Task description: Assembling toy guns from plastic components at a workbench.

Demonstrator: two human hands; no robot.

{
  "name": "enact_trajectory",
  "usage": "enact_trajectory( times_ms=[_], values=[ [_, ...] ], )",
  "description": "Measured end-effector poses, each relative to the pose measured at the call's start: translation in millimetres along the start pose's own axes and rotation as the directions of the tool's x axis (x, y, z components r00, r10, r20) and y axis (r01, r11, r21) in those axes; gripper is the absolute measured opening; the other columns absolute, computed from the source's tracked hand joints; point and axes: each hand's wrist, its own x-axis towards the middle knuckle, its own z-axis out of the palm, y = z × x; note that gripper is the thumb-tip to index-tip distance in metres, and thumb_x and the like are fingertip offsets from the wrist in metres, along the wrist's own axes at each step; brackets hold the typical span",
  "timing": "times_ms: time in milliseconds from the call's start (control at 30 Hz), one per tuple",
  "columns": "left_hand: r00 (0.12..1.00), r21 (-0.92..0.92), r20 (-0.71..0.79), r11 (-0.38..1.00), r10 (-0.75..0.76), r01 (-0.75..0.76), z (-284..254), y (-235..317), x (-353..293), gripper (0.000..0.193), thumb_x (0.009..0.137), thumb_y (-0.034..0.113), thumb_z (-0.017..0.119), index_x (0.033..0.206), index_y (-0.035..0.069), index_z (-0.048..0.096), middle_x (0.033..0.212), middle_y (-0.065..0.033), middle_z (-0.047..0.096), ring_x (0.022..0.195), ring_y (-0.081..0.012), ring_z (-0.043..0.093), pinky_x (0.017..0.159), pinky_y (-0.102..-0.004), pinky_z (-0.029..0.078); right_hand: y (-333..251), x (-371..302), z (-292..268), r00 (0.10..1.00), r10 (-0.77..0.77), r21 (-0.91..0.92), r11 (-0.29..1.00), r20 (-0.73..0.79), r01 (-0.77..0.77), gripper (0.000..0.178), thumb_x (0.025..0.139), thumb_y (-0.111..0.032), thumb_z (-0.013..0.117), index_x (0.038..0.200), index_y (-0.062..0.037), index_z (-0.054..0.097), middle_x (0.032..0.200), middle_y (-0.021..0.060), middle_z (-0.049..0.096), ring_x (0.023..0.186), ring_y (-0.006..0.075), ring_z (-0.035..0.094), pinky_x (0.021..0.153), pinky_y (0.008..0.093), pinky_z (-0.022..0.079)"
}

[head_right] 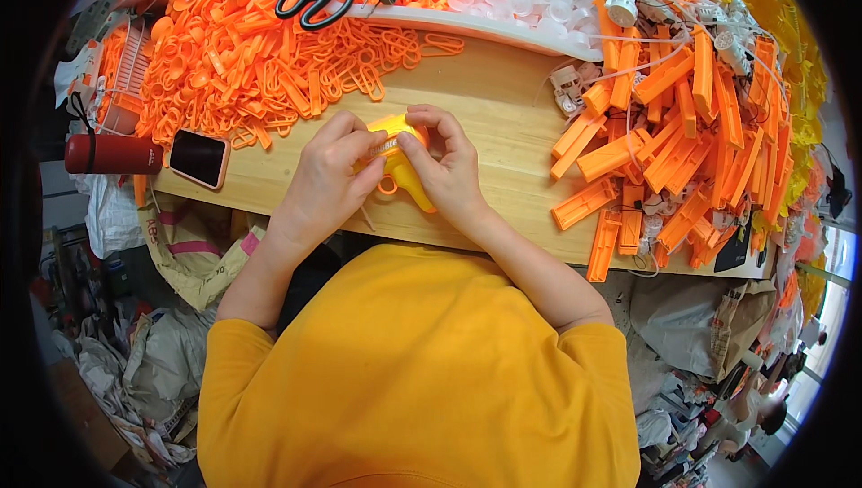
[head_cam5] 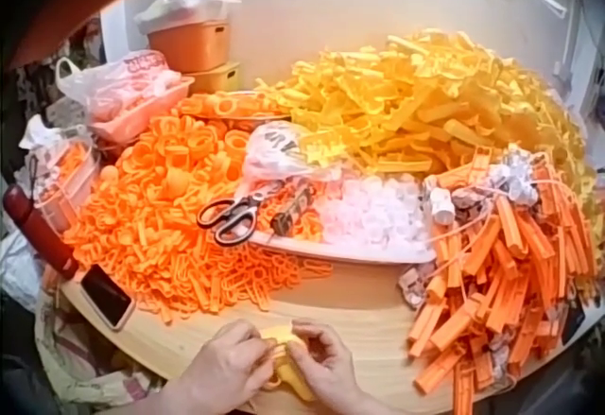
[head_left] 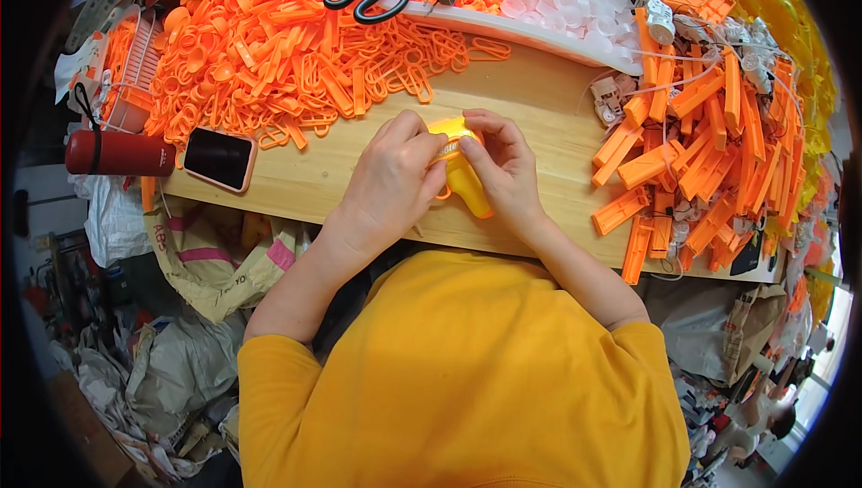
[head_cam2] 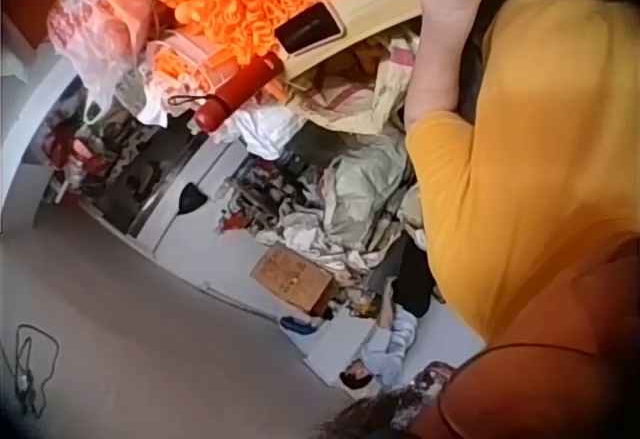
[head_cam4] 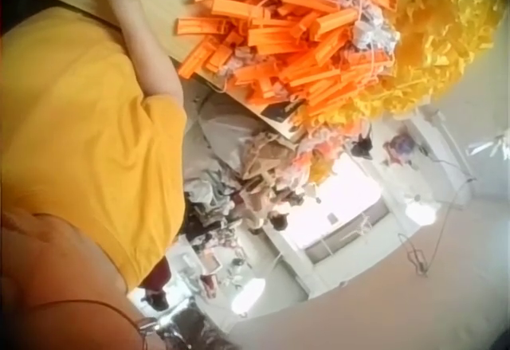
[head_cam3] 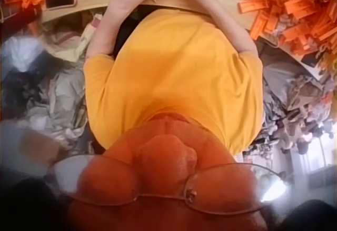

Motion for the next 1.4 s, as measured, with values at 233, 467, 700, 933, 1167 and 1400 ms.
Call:
enact_trajectory(
  times_ms=[233,467,700,933,1167,1400],
  values=[
    [0.923,-0.531,0.179,0.756,-0.342,0.383,0.4,-43.8,-11.2,0.039,0.078,0.008,0.074,0.114,0.000,0.064,0.109,-0.0128,0.062,0.105,-0.0207,0.058,0.094,-0.0310,0.044,9.0,3.2,1.7,1.000,-0.030,0.076,0.997,-0.010,0.030,0.022,0.091,-0.001,0.060,0.111,-0.0014,0.053,0.126,0.0133,0.050,0.114,0.0162,0.050,0.098,0.0294,0.040],
    [0.890,-0.639,0.233,0.628,-0.391,0.443,6.6,-52.1,-7.5,0.039,0.076,0.004,0.073,0.114,0.002,0.063,0.110,-0.0096,0.058,0.104,-0.0178,0.057,0.095,-0.0294,0.044,5.1,5.2,3.0,0.998,-0.056,0.077,0.996,0.024,0.054,0.026,0.089,0.004,0.060,0.112,-0.0005,0.050,0.126,0.0132,0.045,0.116,0.0171,0.048,0.099,0.0289,0.041],
    [0.953,-0.487,0.124,0.821,-0.275,0.300,1.9,-47.5,-14.1,0.050,0.077,0.014,0.075,0.122,0.001,0.056,0.109,-0.0086,0.061,0.104,-0.0197,0.058,0.091,-0.0313,0.046,3.3,4.5,4.3,0.998,-0.059,0.024,0.998,0.010,0.059,0.023,0.090,0.001,0.058,0.112,-0.0018,0.051,0.127,0.0142,0.049,0.117,0.0193,0.048,0.101,0.0320,0.038],
    [0.942,0.065,-0.292,0.986,0.164,-0.151,-8.8,-58.2,-41.4,0.076,0.070,0.027,0.080,0.132,0.003,0.044,0.115,-0.0162,0.057,0.105,-0.0324,0.056,0.091,-0.0392,0.046,-7.2,2.3,3.2,0.971,-0.215,-0.108,0.973,-0.105,0.204,0.022,0.095,-0.006,0.051,0.117,-0.0020,0.051,0.126,0.0127,0.053,0.119,0.0218,0.052,0.105,0.0367,0.039],
    [0.009,-0.478,-0.865,0.817,-0.502,-0.322,-64.3,-101.1,-78.2,0.064,0.090,0.047,0.056,0.136,0.007,0.035,0.128,-0.0091,0.048,0.112,-0.0245,0.051,0.095,-0.0400,0.044,-11.6,0.7,0.5,0.976,-0.155,-0.074,0.987,-0.152,0.145,0.014,0.095,-0.006,0.052,0.109,-0.0041,0.054,0.117,0.0096,0.056,0.113,0.0187,0.053,0.102,0.0340,0.040],
    [0.045,-0.670,-0.358,0.223,-0.933,-0.708,-106.7,-141.7,-142.3,0.062,0.090,0.056,0.045,0.115,-0.001,0.051,0.100,-0.0151,0.058,0.086,-0.0253,0.055,0.083,-0.0386,0.045,-11.0,6.6,-3.8,0.971,-0.188,-0.109,0.979,-0.150,0.172,0.028,0.086,0.001,0.062,0.111,-0.0040,0.049,0.121,0.0094,0.051,0.116,0.0196,0.050,0.102,0.0335,0.038]
  ],
)
